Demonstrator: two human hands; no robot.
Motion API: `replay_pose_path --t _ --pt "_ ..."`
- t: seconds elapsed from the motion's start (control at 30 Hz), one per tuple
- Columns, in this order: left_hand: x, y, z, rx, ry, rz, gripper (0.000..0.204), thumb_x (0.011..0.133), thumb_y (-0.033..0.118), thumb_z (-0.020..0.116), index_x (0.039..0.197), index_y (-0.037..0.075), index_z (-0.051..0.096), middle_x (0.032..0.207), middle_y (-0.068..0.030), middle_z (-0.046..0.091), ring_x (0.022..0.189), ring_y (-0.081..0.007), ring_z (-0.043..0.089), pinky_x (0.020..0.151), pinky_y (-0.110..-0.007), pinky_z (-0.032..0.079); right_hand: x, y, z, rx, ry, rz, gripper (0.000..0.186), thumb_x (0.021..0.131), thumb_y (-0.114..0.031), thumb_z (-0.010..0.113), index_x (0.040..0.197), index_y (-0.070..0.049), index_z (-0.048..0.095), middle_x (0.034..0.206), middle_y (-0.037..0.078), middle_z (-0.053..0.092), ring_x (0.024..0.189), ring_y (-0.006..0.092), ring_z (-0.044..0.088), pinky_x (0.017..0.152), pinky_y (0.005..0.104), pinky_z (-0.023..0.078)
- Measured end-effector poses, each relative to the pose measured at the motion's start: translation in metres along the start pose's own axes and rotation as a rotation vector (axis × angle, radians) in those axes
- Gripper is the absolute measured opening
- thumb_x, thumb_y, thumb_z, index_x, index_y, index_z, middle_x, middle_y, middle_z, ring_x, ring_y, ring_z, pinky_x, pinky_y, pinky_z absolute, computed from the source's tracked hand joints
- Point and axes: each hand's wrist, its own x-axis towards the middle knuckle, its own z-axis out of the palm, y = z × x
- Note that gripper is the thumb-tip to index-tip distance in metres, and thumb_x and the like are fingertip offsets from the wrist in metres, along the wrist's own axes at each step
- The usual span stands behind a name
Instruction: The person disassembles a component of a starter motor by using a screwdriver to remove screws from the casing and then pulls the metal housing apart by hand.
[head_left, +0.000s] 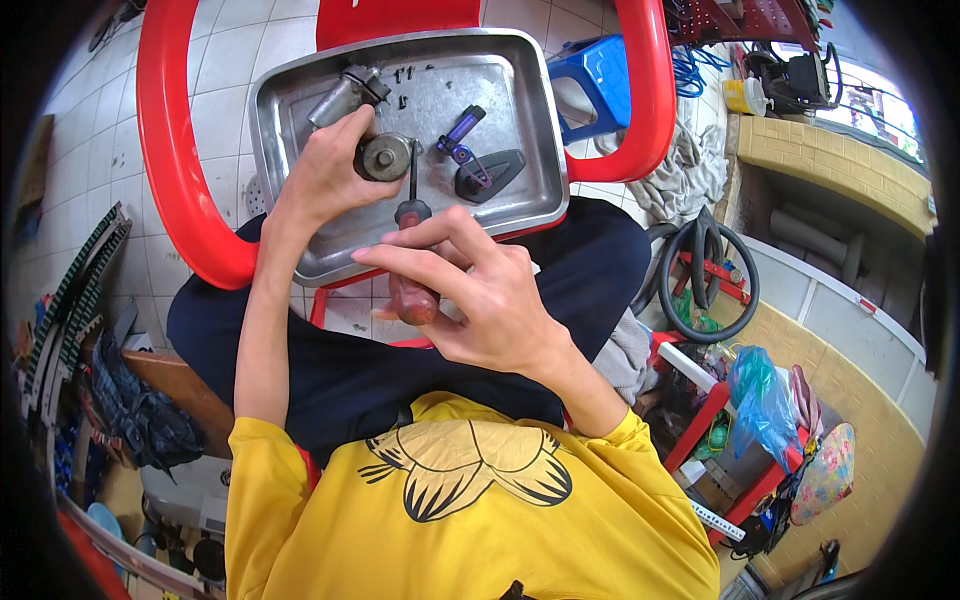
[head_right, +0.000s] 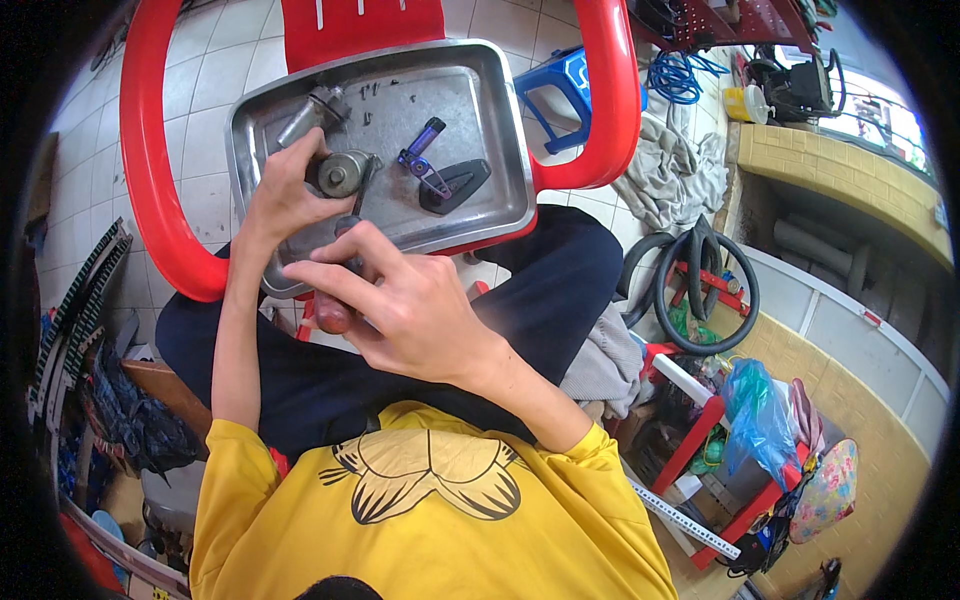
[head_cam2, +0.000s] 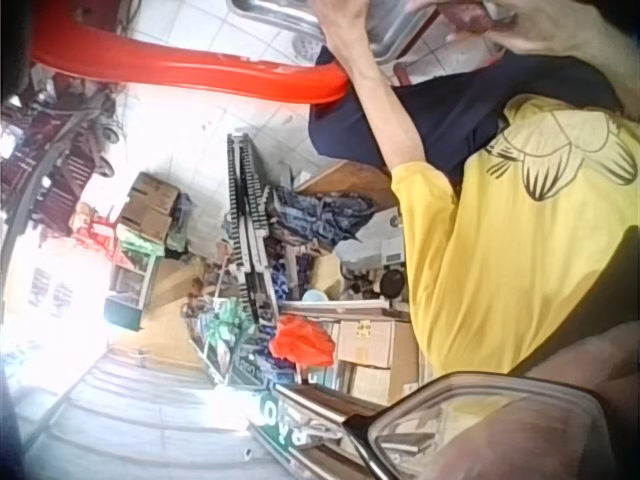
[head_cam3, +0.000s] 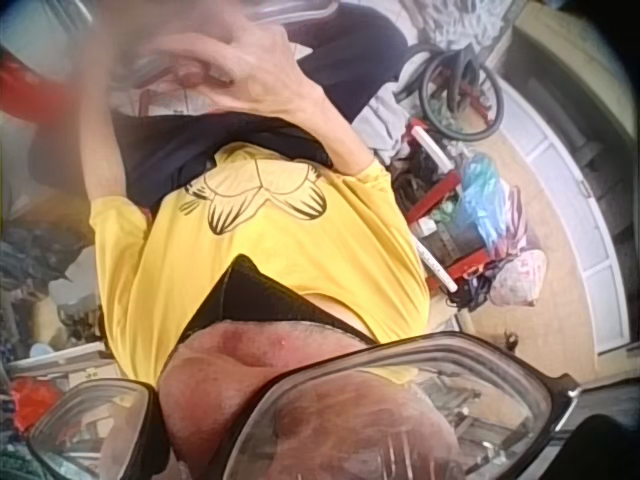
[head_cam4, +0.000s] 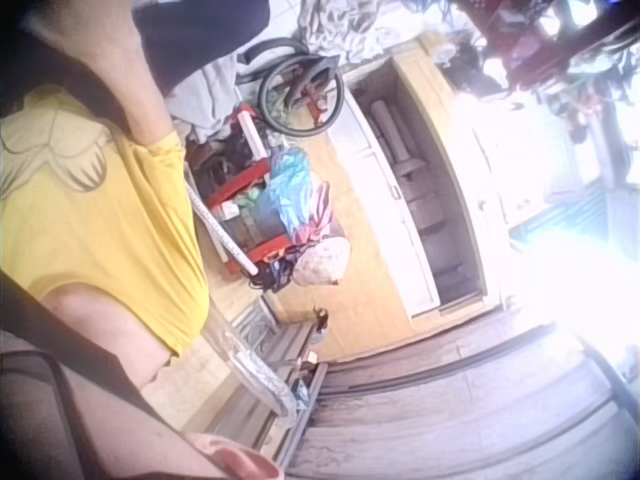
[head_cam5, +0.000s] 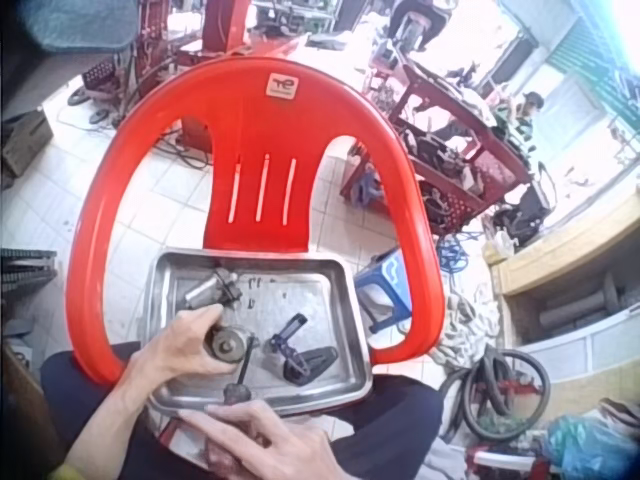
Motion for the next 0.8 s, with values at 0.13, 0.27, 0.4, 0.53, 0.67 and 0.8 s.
replay_pose_path --t 0.13,0.27,0.4,0.53,0.67,0.8 --pt "0.001 0.000 -0.001 -0.006 0.010 -0.003 0.051 0.064 0.015 0.091 0.095 0.000 0.053 0.083 -0.0177 0.063 0.075 -0.0364 0.065 0.070 -0.041 0.053 -0.003 0.009 0.008 -0.015 0.096 -0.066 0.047 0.075 -0.010 0.082 0.119 -0.014 0.068 0.110 0.003 0.064 0.070 0.0194 0.069 0.059 0.0337 0.053" --pt "0.002 0.000 -0.001 0.012 -0.026 -0.009 0.052 0.064 0.016 0.091 0.096 0.000 0.053 0.084 -0.0183 0.064 0.077 -0.0371 0.066 0.070 -0.041 0.053 -0.003 0.003 0.005 0.039 0.173 -0.001 0.050 0.073 -0.009 0.086 0.119 -0.013 0.067 0.117 0.005 0.066 0.076 0.0182 0.071 0.061 0.0315 0.055" --pt "0.002 0.002 -0.001 0.004 -0.032 -0.012 0.055 0.064 0.018 0.092 0.099 0.000 0.053 0.086 -0.0188 0.065 0.079 -0.0377 0.067 0.071 -0.041 0.054 -0.015 0.009 0.006 0.027 0.240 0.002 0.052 0.072 -0.005 0.088 0.119 -0.011 0.067 0.128 0.008 0.066 0.084 0.0199 0.073 0.066 0.0287 0.059" --pt "0.000 -0.002 -0.001 0.011 -0.034 0.004 0.058 0.064 0.020 0.093 0.102 0.000 0.054 0.088 -0.0191 0.066 0.080 -0.0382 0.067 0.071 -0.041 0.054 -0.005 0.011 0.011 0.056 0.318 -0.075 0.050 0.073 -0.011 0.090 0.117 -0.011 0.067 0.122 0.007 0.068 0.083 0.0222 0.073 0.068 0.0299 0.059" --pt "0.001 -0.004 0.000 0.017 -0.058 -0.013 0.059 0.065 0.020 0.093 0.104 0.000 0.054 0.088 -0.0192 0.066 0.080 -0.0384 0.067 0.072 -0.042 0.055 -0.008 0.007 0.007 0.060 0.281 -0.008 0.048 0.071 -0.011 0.093 0.111 -0.006 0.066 0.118 0.012 0.070 0.085 0.0261 0.073 0.075 0.0337 0.059" --pt "0.001 -0.001 0.000 0.019 -0.037 0.016 0.058 0.065 0.020 0.093 0.104 0.000 0.054 0.088 -0.0190 0.066 0.080 -0.0377 0.067 0.072 -0.042 0.055 -0.008 0.000 0.002 -0.031 0.260 0.033 0.049 0.068 -0.011 0.096 0.108 -0.003 0.068 0.111 0.011 0.072 0.083 0.0213 0.071 0.070 0.0297 0.057"
